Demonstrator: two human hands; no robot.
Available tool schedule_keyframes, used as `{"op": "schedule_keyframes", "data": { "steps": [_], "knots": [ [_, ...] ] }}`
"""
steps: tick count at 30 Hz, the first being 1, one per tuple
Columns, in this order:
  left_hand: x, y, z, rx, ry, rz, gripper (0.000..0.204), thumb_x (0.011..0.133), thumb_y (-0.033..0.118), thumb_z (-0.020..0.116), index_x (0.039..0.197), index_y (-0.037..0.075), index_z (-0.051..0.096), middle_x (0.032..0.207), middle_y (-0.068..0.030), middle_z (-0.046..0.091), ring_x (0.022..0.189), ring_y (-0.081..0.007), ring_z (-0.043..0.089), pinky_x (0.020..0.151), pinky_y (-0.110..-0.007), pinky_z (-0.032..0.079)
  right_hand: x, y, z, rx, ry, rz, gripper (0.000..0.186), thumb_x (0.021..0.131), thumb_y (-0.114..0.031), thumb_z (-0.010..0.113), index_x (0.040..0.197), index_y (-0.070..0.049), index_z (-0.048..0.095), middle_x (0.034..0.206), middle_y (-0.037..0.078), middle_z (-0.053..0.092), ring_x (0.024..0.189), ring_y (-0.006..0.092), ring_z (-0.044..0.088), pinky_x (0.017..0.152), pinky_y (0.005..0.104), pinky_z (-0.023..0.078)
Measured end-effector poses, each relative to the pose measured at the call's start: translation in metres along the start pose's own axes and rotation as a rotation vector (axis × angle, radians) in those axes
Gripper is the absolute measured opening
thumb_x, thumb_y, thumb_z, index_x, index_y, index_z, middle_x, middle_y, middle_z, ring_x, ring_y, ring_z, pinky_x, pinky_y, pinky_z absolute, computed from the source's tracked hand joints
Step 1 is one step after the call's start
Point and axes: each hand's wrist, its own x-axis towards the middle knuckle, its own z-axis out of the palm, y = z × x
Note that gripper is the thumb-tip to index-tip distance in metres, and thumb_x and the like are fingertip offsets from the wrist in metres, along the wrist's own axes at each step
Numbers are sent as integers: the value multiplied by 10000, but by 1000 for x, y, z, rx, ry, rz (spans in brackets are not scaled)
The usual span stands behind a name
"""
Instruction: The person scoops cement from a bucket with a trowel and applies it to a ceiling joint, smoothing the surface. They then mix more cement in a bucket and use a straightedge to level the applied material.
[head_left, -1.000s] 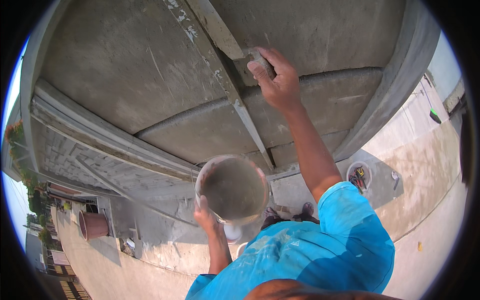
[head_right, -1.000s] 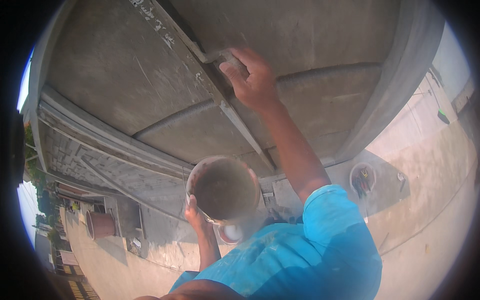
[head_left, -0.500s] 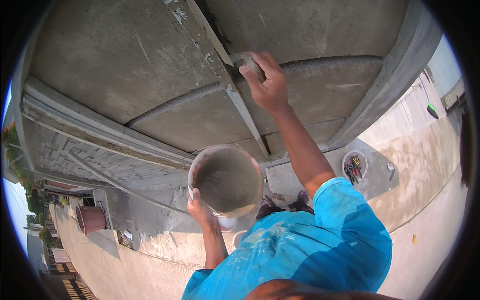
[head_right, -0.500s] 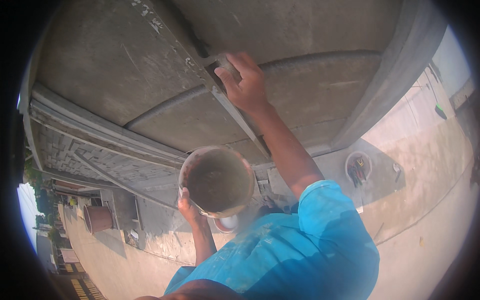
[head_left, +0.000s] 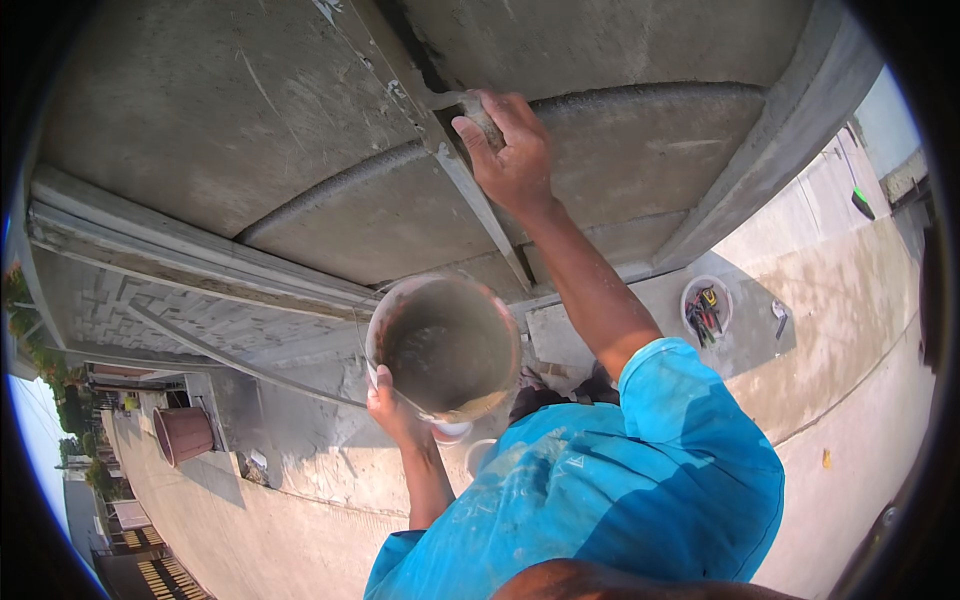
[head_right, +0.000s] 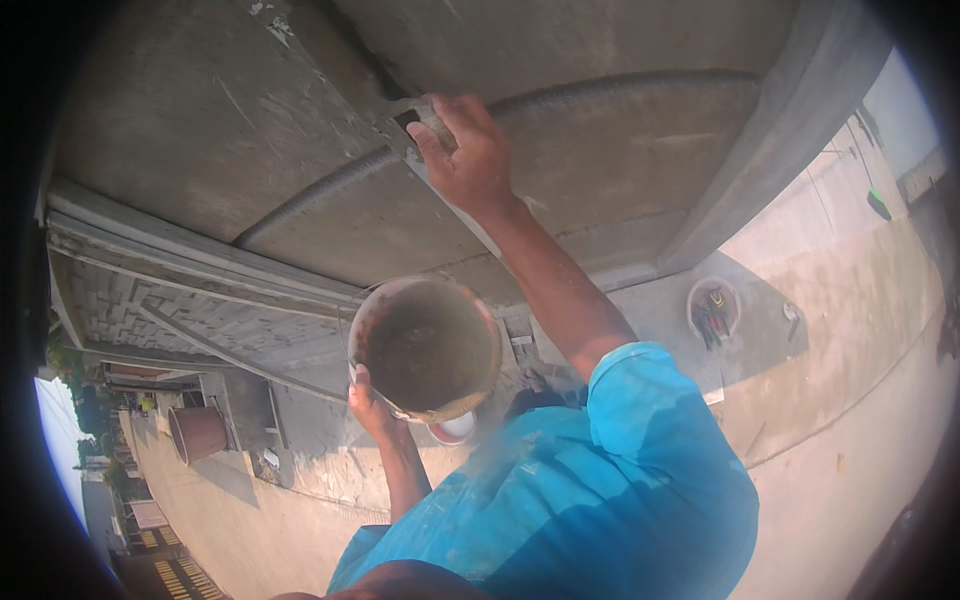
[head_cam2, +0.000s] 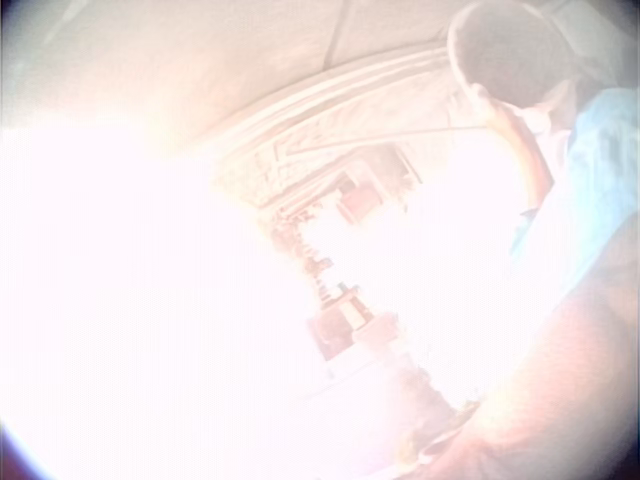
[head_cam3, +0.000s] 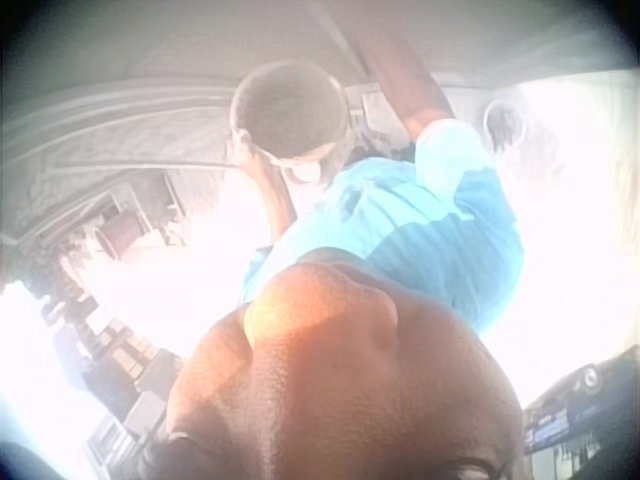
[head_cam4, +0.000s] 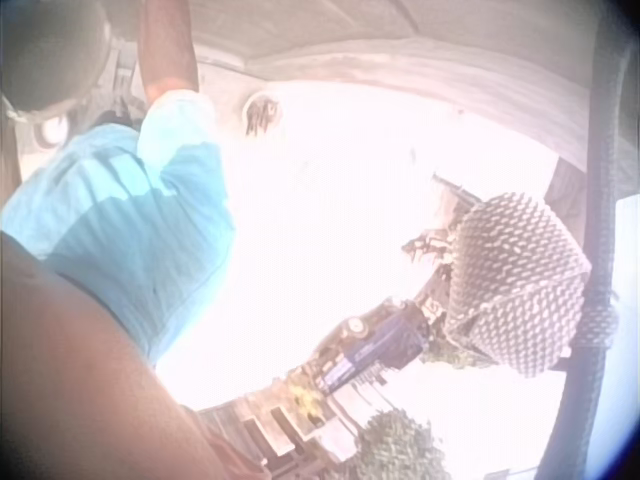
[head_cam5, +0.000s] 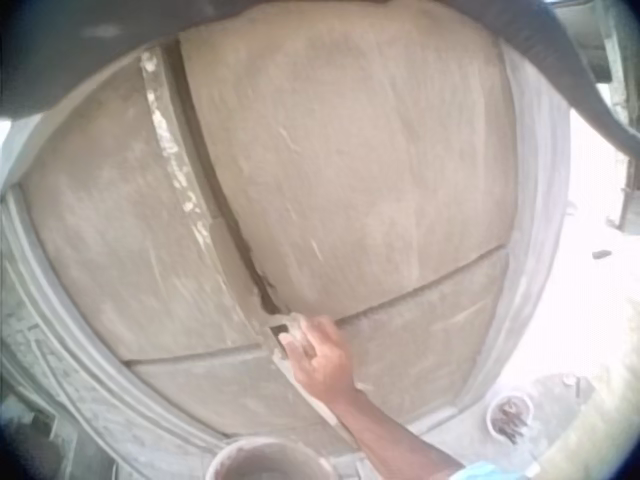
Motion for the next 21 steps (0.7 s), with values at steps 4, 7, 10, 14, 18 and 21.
{"op": "schedule_keyframes", "data": {
  "steps": [4, 7, 10, 14, 18, 21],
  "knots": [
    [-5, 3, 7, -27, 2, 33, 395, 994, 199, 594, 1285, -67, 576, 1174, -155, 669, 1008, -236, 667, 891, -352, 531, -9, -5, -23, 101, -97, 17, 327, 884, -205, 764, 1092, 35, 691, 941, 156, 660, 842, 291, 654, 754, 365, 514],
    [-3, 4, 10, -75, -19, 24, 391, 994, 188, 591, 1292, -64, 573, 1176, -156, 670, 1018, -240, 667, 892, -356, 533, 3, -11, -26, 126, -76, 17, 337, 893, -231, 755, 1091, 36, 694, 932, 160, 662, 849, 295, 655, 760, 364, 514],
    [-3, -1, 8, -46, 6, 33, 389, 992, 180, 593, 1296, -60, 572, 1177, -155, 669, 1023, -241, 667, 893, -355, 533, 25, -8, -16, 39, -28, 22, 362, 903, -266, 747, 1096, 36, 698, 932, 158, 669, 853, 297, 658, 764, 364, 517],
    [-3, 0, 11, -82, -9, 17, 366, 994, 174, 593, 1276, -59, 586, 1154, -141, 679, 1008, -218, 669, 882, -342, 533, 36, -11, -8, 10, -36, 26, 378, 909, -290, 741, 1109, 27, 699, 949, 146, 673, 862, 280, 657, 768, 353, 516],
    [3, -3, -4, -78, -15, 28, 342, 996, 158, 600, 1261, -57, 601, 1135, -125, 690, 993, -189, 668, 875, -321, 531, 24, -30, -26, 136, -178, 80, 362, 922, -292, 728, 1136, -1, 699, 988, 126, 672, 898, 247, 646, 815, 338, 507],
    [3, -3, -6, -172, 16, 14, 338, 979, 122, 630, 1269, -50, 610, 1132, -112, 694, 986, -168, 662, 874, -306, 526, -5, -44, -89, 229, -507, 225, 360, 938, -305, 703, 1182, -41, 692, 1050, 106, 683, 954, 244, 642, 892, 353, 489]
  ]
}}
